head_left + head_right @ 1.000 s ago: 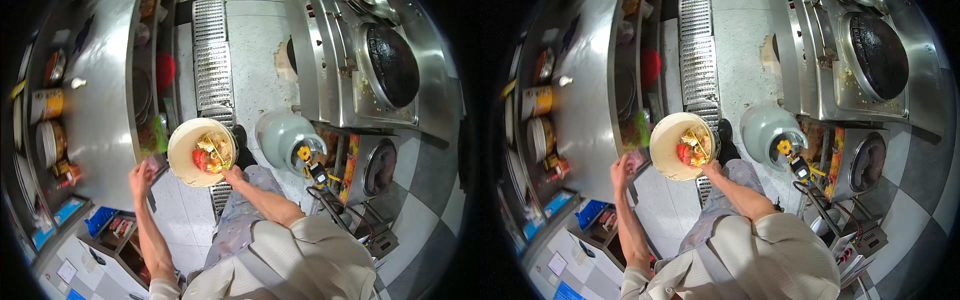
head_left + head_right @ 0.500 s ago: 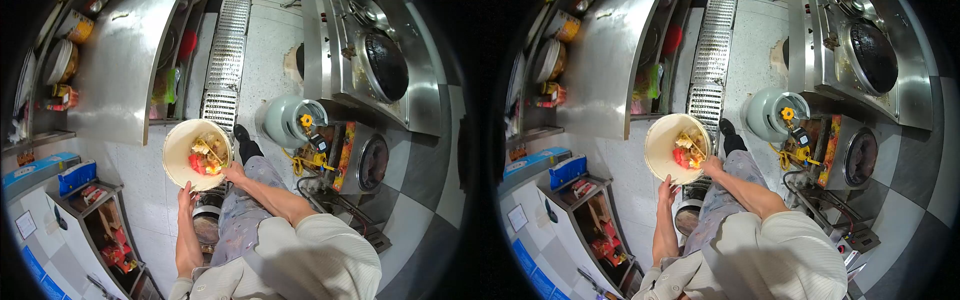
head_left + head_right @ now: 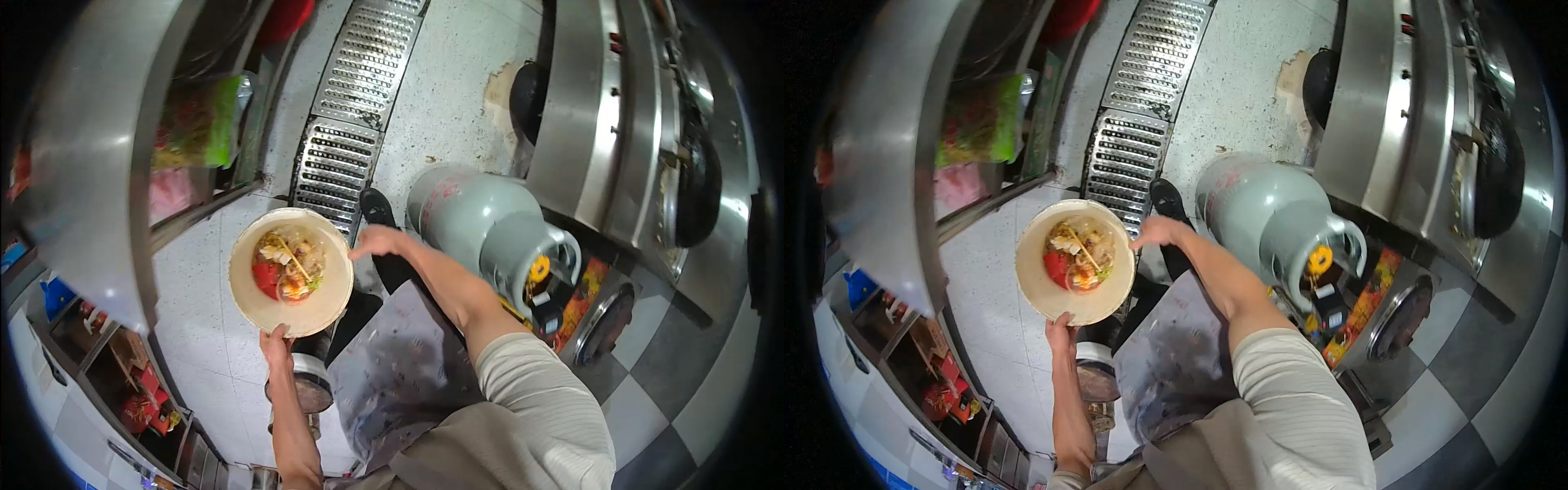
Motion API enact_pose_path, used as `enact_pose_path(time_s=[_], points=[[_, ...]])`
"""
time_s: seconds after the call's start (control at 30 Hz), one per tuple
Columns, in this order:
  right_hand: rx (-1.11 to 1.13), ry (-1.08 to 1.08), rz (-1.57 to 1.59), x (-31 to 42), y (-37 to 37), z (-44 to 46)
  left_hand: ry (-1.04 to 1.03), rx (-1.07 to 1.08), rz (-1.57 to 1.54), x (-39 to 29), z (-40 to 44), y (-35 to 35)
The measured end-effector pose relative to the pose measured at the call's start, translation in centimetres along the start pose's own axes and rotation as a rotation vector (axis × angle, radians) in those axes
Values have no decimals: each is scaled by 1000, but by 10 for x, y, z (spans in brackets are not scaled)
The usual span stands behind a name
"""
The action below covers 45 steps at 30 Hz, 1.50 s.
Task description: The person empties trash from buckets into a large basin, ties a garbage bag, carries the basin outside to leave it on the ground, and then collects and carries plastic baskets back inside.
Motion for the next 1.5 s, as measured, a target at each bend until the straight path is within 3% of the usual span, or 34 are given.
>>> enact_pose_path(time_s=[0.07, 0.27, 0.33, 0.67, 0.83, 0.9, 0.97, 1.03, 1.07, 1.13, 1.17, 1.2, 1.27, 1.33, 1.4, 1.47, 1.5], points=[[-233, 16, -66, -63, 58, 87, -17, -20, 31, 7, 30, -25], [-301, -833, -463, -239, 194, 200, 3, -79, 24, 28, 91, -66], [-410, -947, -366, -297, 217, 229, 10, -77, 18, 20, 104, -89], [-208, -1031, -531, -397, 246, 283, 68, -101, 86, 41, 137, -147], [-376, -959, -206, -420, 251, 290, 75, -92, 109, 50, 138, -150], [-414, -904, -163, -410, 249, 283, 58, -41, 125, 44, 133, -154], [-521, -511, -288, -357, 246, 282, 51, -24, 127, 39, 126, -153], [-642, -407, -110, -307, 241, 257, 74, -16, 120, 27, 108, -164], [-826, -384, 50, -292, 234, 252, 68, -14, 110, 23, 97, -165], [-852, -285, 373, -227, 223, 207, 88, -36, 106, 19, 80, -157], [-744, -231, 559, -204, 204, 194, 88, -39, 112, 12, 68, -156], [-619, -256, 876, -178, 182, 183, 59, -21, 104, 6, 52, -152], [-512, -111, 1553, -118, 150, 137, 39, 21, 111, -2, 40, -141], [-545, 18, 1231, -37, 132, 61, 69, 29, 214, -4, 22, -98], [-558, 40, 1153, 35, 107, -22, 21, 48, 128, -21, 1, -83], [-548, 169, 542, 103, 64, -81, 21, 18, 90, -32, -24, -54], [-554, 268, 396, 122, 42, -99, 32, 14, 112, -43, -34, -44]])
Point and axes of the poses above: each hand's wrist, its own z-axis towards the middle knuckle, its own y-axis out of the back of the hand, x = y × z, the point moved 8 cm from there along z, towards the middle knuckle, and after that the axes turned 9 degrees about -y, right-handed, at the moved point
